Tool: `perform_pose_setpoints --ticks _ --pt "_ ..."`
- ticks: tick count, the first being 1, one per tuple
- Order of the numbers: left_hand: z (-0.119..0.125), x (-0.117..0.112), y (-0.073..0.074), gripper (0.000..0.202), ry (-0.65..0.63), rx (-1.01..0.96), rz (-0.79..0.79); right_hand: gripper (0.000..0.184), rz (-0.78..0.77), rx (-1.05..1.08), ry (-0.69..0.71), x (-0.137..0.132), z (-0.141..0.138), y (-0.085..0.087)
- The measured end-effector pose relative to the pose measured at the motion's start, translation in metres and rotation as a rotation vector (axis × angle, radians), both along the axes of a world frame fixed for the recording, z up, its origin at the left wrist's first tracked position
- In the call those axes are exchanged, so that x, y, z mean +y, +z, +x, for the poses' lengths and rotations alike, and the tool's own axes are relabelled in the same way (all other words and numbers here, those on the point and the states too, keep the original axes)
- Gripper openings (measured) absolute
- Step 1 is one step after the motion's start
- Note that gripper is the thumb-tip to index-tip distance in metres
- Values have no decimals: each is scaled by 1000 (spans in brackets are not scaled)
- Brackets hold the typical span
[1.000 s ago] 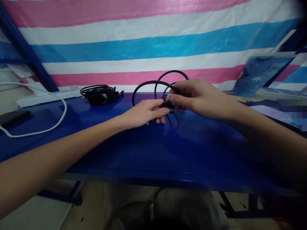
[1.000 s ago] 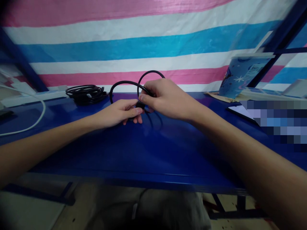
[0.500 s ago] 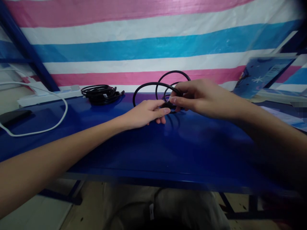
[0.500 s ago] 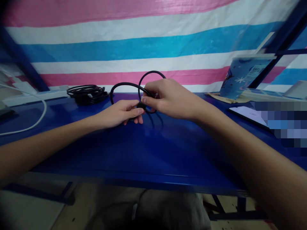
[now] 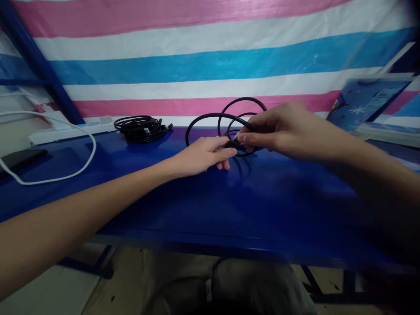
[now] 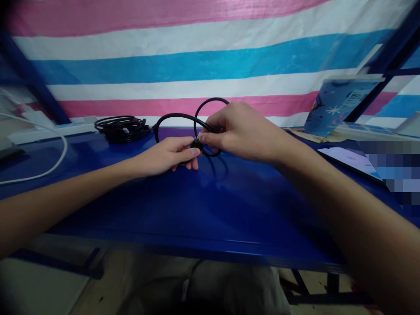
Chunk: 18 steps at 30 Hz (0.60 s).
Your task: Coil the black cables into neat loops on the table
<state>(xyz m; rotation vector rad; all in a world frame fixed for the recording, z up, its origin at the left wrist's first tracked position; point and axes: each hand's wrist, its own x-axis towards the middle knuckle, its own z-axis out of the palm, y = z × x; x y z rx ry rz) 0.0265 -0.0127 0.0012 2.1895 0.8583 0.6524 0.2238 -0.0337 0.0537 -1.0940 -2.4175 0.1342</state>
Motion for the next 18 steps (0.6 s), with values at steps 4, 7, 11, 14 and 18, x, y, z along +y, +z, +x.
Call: perform_pose_setpoints --ticks 4,7,11,14,18 --pt "-1 1 -1 31 -6 -9 11 34 -23 36 17 3 1 -2" --pt "-1 1 -2 31 -18 -17 29 33 -51 53 18 4 0 -4" --pt "-1 2 -4 30 -24 -27 39 37 -53 85 5 3 -2 -6" --pt "0 3 -6 29 -25 -32 46 38 -52 82 12 3 -4 -6" --pt "0 5 -7 25 -16 -17 63 42 -35 42 -22 5 -6 -7"
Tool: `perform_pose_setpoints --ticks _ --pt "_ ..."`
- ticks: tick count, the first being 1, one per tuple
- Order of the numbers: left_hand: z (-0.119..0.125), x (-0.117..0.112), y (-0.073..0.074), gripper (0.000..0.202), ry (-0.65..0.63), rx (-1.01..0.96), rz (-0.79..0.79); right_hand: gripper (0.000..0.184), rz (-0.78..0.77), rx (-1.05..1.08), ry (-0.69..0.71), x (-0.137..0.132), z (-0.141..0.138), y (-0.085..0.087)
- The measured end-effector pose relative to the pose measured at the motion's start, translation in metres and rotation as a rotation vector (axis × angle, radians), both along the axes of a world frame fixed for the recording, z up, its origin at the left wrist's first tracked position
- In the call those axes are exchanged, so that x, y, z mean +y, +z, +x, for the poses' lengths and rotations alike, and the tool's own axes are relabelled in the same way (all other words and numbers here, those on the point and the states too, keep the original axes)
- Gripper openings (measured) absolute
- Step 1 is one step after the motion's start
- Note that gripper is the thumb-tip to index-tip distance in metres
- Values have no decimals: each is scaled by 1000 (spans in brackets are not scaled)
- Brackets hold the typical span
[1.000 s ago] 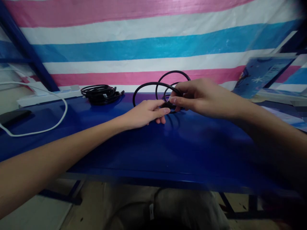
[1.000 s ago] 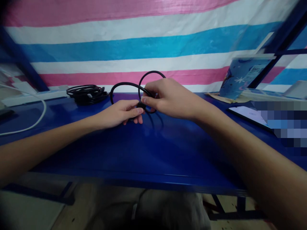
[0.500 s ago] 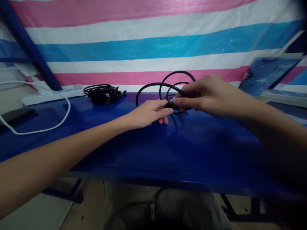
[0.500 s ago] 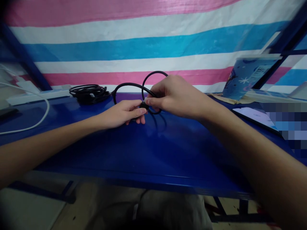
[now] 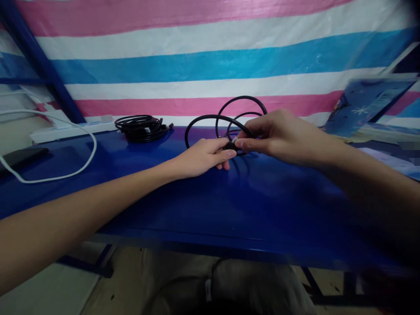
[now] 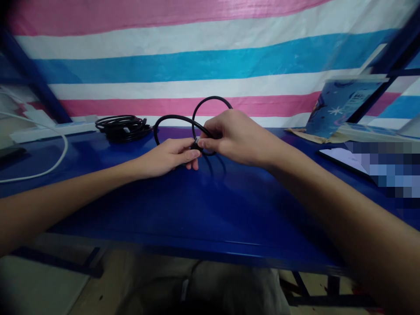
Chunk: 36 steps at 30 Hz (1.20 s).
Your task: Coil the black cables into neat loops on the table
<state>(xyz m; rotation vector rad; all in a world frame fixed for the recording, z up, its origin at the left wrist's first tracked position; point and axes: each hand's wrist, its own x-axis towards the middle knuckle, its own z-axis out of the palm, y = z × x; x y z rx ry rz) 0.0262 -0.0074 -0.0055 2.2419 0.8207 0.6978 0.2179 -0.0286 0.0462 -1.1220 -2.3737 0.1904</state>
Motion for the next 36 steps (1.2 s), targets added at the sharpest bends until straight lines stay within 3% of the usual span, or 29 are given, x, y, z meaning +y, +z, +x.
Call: perform_pose_setpoints --ticks 4,8,13,15,21,25,29,33,36 --pt "0 2 -1 24 -5 -19 2 31 -15 26 -13 -1 -4 -4" --pt "4 1 0 21 -39 -200 12 27 -24 191 65 -4 -12 -9" --pt "8 -4 11 16 -34 -468 -274 17 -27 329 168 -3 -18 -20" --pt "7 -4 16 17 3 -576 -314 16 3 331 201 -1 -19 -25" --pt "2 -6 27 26 202 -502 -160 30 175 155 254 -3 -20 -33" --pt "2 -9 32 37 229 -436 -24 53 267 25 171 -4 -21 -35" --pt "8 -16 33 48 204 -385 12 60 200 100 104 -1 -22 -37" --pt "13 -19 28 45 184 -415 -57 69 34 232 173 3 -23 -42" --pt "16 -19 21 39 162 -450 -140 50 -71 236 199 4 -26 -45"
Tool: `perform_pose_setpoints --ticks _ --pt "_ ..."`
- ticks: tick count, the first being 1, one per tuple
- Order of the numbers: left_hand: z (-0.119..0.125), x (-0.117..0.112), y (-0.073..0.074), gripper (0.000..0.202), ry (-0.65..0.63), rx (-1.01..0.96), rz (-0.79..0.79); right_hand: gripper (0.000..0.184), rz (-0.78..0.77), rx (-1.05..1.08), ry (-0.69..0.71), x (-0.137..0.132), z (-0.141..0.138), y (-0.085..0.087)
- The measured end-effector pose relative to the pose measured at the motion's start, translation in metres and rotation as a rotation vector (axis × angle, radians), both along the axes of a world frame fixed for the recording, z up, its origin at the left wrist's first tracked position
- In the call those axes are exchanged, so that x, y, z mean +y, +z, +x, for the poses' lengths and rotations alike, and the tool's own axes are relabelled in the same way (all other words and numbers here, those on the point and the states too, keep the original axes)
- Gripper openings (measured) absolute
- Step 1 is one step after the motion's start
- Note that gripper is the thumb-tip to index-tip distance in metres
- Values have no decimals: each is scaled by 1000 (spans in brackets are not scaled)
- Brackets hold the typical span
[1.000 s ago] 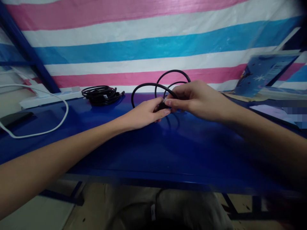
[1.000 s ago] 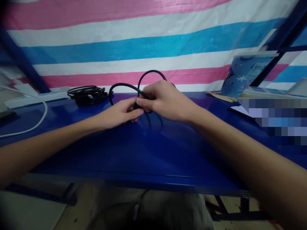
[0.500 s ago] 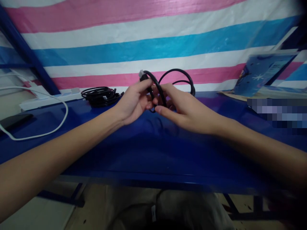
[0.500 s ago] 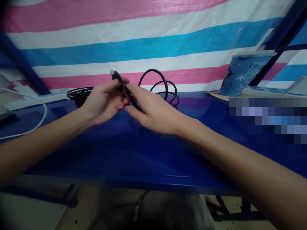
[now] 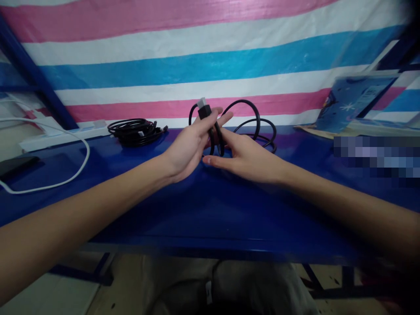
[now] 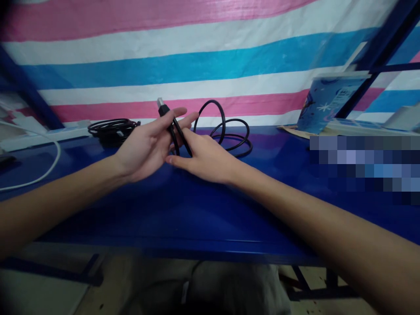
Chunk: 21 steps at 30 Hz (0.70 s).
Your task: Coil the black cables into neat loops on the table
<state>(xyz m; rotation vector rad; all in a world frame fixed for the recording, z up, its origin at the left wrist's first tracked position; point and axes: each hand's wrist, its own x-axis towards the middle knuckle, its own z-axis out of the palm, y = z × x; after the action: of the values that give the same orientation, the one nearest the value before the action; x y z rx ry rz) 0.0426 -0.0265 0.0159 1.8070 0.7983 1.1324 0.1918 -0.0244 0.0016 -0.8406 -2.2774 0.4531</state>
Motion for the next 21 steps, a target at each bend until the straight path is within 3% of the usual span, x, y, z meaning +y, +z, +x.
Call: perform_pose_setpoints --ticks 3,5,7,9,11,14,17,21 --pt "2 -1 -5 32 -56 21 -23 17 -45 76 -57 2 -2 3" --pt "1 -2 -8 29 -5 106 39 14 -66 182 -130 4 1 7" --pt "-3 -2 -9 28 156 244 234 24 -101 276 -203 7 6 13" --pt "-10 -1 -7 28 296 374 537 31 -170 347 -230 6 9 18" --pt "-16 4 -5 34 295 467 816 34 -281 399 -158 1 8 21" --pt "-24 13 -2 43 180 597 1043 38 -452 392 27 -12 2 25" --pt "-27 20 -1 45 149 695 1098 40 -607 381 143 -22 -3 26" --pt "-27 19 0 34 230 759 992 26 -763 462 261 -22 -4 24"
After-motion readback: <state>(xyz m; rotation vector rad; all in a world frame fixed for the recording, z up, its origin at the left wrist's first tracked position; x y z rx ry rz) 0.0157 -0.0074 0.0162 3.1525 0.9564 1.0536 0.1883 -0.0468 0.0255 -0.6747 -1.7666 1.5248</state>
